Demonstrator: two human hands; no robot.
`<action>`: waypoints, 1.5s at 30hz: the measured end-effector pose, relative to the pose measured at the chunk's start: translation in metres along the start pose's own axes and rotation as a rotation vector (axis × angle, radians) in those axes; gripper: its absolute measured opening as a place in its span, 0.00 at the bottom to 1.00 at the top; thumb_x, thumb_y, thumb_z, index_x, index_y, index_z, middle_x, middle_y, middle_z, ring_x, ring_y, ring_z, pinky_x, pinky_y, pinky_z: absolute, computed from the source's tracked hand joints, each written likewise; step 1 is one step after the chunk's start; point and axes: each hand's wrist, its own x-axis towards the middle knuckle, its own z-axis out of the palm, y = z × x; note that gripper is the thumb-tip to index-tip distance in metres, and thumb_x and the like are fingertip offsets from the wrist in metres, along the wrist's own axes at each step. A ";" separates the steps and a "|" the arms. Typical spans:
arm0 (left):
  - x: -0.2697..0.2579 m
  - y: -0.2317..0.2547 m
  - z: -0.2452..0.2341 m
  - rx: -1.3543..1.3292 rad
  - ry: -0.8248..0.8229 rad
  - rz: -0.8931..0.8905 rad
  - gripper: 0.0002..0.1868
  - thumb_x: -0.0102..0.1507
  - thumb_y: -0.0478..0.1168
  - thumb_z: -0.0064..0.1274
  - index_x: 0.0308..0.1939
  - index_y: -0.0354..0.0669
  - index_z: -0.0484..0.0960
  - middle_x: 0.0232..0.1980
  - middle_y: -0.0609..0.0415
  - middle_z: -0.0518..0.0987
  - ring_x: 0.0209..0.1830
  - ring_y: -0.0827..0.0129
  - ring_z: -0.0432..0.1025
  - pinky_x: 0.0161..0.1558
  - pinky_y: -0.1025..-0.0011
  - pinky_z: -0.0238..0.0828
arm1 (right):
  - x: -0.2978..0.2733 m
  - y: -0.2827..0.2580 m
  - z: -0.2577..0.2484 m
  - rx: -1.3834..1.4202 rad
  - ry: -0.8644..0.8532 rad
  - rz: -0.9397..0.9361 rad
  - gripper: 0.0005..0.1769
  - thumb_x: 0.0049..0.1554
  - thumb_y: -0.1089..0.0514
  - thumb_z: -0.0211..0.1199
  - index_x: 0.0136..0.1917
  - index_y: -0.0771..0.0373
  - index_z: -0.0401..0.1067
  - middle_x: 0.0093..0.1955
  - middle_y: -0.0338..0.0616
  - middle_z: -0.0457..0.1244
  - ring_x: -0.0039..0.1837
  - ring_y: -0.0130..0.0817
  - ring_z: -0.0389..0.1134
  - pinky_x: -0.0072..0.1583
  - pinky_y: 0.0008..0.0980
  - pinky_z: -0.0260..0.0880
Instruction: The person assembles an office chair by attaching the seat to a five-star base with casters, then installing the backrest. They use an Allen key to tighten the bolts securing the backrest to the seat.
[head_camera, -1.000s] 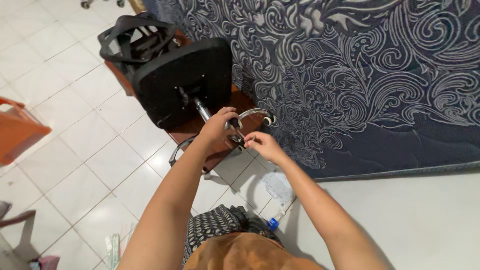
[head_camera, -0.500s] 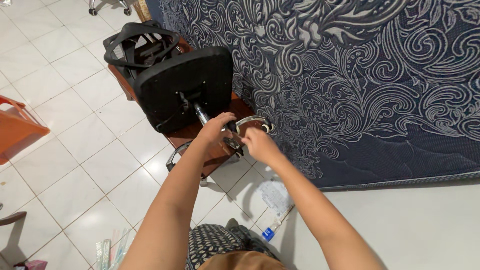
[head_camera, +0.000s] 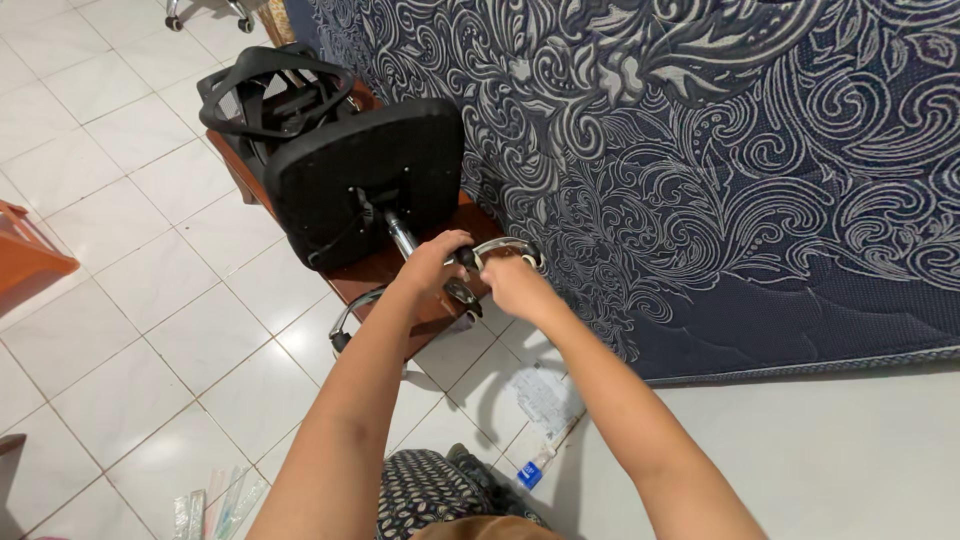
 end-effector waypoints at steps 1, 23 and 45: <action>0.000 -0.001 0.000 -0.029 -0.011 -0.038 0.34 0.51 0.30 0.66 0.61 0.46 0.75 0.66 0.55 0.75 0.62 0.52 0.72 0.60 0.61 0.70 | 0.006 -0.004 -0.001 -0.015 0.020 -0.004 0.10 0.60 0.56 0.58 0.43 0.66 0.72 0.42 0.59 0.68 0.48 0.60 0.70 0.50 0.55 0.68; -0.001 -0.012 0.002 -0.132 0.008 -0.060 0.35 0.49 0.26 0.64 0.61 0.47 0.77 0.62 0.53 0.79 0.59 0.53 0.76 0.59 0.62 0.73 | 0.004 -0.012 0.038 0.421 0.034 0.169 0.27 0.60 0.60 0.57 0.70 0.67 0.58 0.34 0.49 0.69 0.38 0.41 0.72 0.45 0.39 0.72; -0.004 0.000 -0.006 -0.103 -0.025 -0.114 0.35 0.50 0.25 0.65 0.61 0.49 0.76 0.60 0.52 0.80 0.59 0.52 0.75 0.58 0.61 0.72 | -0.022 -0.001 0.062 0.486 0.035 0.219 0.26 0.57 0.59 0.64 0.65 0.65 0.59 0.34 0.44 0.70 0.36 0.32 0.71 0.42 0.32 0.68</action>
